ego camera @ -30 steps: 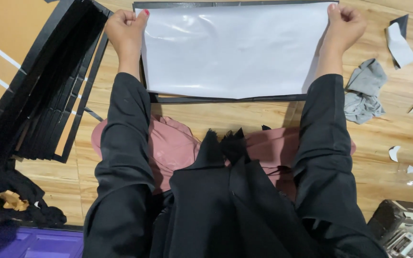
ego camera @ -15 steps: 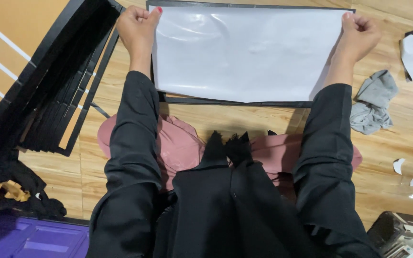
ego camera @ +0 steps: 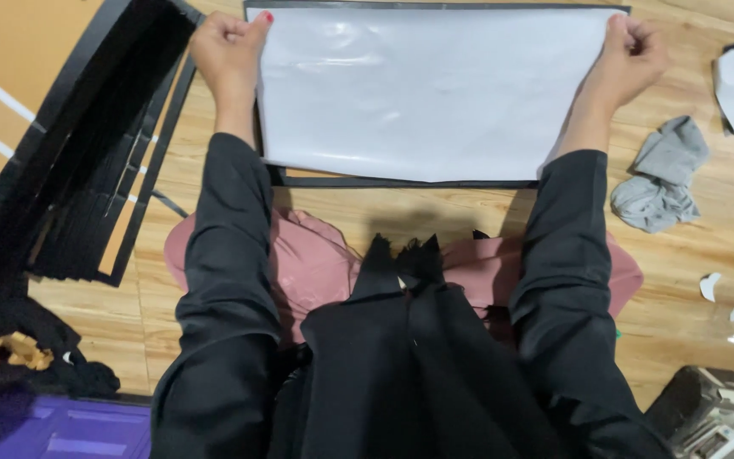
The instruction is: Applying a white adhesive sheet to a black frame and smoothing it out with a cloth to create a cover.
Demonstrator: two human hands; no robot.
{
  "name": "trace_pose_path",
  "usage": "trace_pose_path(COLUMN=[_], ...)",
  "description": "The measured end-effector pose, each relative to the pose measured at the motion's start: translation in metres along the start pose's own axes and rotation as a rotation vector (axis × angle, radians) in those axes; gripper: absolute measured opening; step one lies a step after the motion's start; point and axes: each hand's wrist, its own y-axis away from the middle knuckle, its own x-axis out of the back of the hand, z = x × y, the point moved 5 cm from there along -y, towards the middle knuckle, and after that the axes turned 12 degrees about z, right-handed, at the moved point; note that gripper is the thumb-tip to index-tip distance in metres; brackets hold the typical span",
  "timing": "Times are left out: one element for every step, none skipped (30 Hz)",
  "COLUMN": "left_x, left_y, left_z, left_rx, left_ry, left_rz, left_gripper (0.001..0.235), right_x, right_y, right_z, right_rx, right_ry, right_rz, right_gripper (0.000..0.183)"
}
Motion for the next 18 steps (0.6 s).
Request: trace_pose_path(left_x=[0.001,0.002,0.004,0.004,0.008,0.008,0.007,0.007,0.007,0.007,0.006,0.006,0.006,0.006,0.005,0.004,0.004,0.005], left_y=[0.001,0.001,0.002,0.003,0.004,0.004,0.004,0.004,0.004,0.005,0.005,0.004,0.004,0.004,0.005,0.005,0.003,0.003], left_z=[0.003,0.007,0.012,0.014,0.015,0.014,0.014,0.013,0.013,0.014,0.014,0.013,0.013,0.012,0.008,0.006,0.004,0.006], left_rx=[0.033,0.067,0.065,0.133,0.202,0.202,0.206,0.21,0.211,0.221,0.23,0.23,0.231,0.232,0.234,0.211,0.186,0.185], left_ry=[0.015,0.029,0.033,0.019,0.0,-0.001,0.017,0.034,0.034,0.032,0.031,0.032,0.027,0.022,0.02,0.051,0.083,0.082], left_rz=[-0.031,-0.062,-0.067,-0.102,-0.133,-0.134,-0.135,-0.136,-0.136,-0.135,-0.134,-0.134,-0.137,-0.139,-0.139,-0.128,-0.115,-0.112], left_gripper=[0.036,0.037,0.037,0.037,0.037,0.037,0.037,0.037,0.037,0.037,0.037,0.037,0.036,0.035,0.035,0.036,0.037,0.037], right_x=[0.0,0.001,0.002,0.001,-0.001,0.0,-0.001,-0.002,-0.002,-0.003,-0.004,-0.004,-0.003,-0.003,-0.001,-0.001,-0.002,-0.002], right_y=[0.0,-0.001,-0.002,-0.002,0.001,0.001,0.001,0.001,0.001,0.001,0.001,0.001,0.001,0.001,0.001,0.002,0.002,0.002], right_z=[0.008,0.015,0.009,0.008,0.006,0.006,0.008,0.009,0.005,0.002,-0.002,-0.001,0.0,0.0,0.005,0.007,0.01,0.013], right_rx=[-0.026,-0.053,-0.05,-0.14,-0.235,-0.236,-0.264,-0.291,-0.291,-0.306,-0.319,-0.319,-0.316,-0.312,-0.314,-0.288,-0.262,-0.263], right_ry=[-0.044,-0.087,-0.084,-0.072,-0.063,-0.062,-0.086,-0.109,-0.109,-0.101,-0.094,-0.094,-0.082,-0.07,-0.069,-0.124,-0.183,-0.186], right_rz=[0.011,0.022,0.027,0.002,-0.027,-0.026,-0.036,-0.045,-0.045,-0.044,-0.041,-0.041,-0.047,-0.052,-0.054,-0.066,-0.077,-0.079], right_gripper=[0.02,0.019,0.019,0.022,0.025,0.025,0.024,0.023,0.023,0.022,0.022,0.022,0.022,0.022,0.022,0.02,0.018,0.018])
